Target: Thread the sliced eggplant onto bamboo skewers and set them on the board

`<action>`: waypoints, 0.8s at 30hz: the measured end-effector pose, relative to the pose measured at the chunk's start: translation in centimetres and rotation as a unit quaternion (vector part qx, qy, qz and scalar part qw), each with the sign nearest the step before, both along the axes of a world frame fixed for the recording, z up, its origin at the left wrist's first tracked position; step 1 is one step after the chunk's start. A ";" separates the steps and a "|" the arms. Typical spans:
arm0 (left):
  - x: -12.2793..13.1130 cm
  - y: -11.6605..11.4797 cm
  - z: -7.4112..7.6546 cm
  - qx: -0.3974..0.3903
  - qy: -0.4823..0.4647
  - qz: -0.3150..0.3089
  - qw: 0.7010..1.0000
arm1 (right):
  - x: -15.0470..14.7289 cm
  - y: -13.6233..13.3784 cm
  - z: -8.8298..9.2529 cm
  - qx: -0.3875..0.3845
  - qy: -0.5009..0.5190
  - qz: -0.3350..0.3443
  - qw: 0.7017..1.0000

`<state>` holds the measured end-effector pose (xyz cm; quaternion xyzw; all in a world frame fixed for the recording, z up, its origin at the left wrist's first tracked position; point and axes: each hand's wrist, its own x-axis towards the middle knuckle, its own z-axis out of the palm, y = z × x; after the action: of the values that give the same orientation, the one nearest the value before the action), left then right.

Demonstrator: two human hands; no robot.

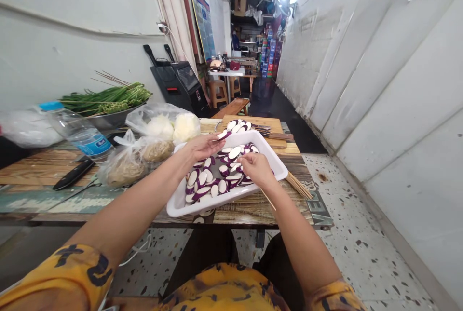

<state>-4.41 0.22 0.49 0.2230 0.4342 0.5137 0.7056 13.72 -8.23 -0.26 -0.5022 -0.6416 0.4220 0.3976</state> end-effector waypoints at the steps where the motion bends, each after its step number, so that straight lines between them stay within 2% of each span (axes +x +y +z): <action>1: 0.0 0.1 -0.1 -0.004 -0.007 0.005 1.000 | 0.0 0.0 0.0 -0.002 0.002 -0.001 1.000; 4: -0.1 0.4 -0.5 0.004 -0.022 0.020 1.000 | 0.0 0.0 0.0 -0.001 0.006 -0.004 1.000; 8: -0.2 0.5 -0.8 0.005 -0.006 0.009 1.000 | 0.0 0.1 -0.2 0.003 0.005 -0.008 1.000; 24: 0.1 0.2 -0.6 0.006 -0.007 0.012 1.000 | 0.1 0.4 -0.5 0.002 -0.005 -0.017 1.000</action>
<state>-4.33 0.37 -0.08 0.2184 0.4287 0.5266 0.7009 13.85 -7.82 -0.77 -0.5145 -0.6358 0.4116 0.4021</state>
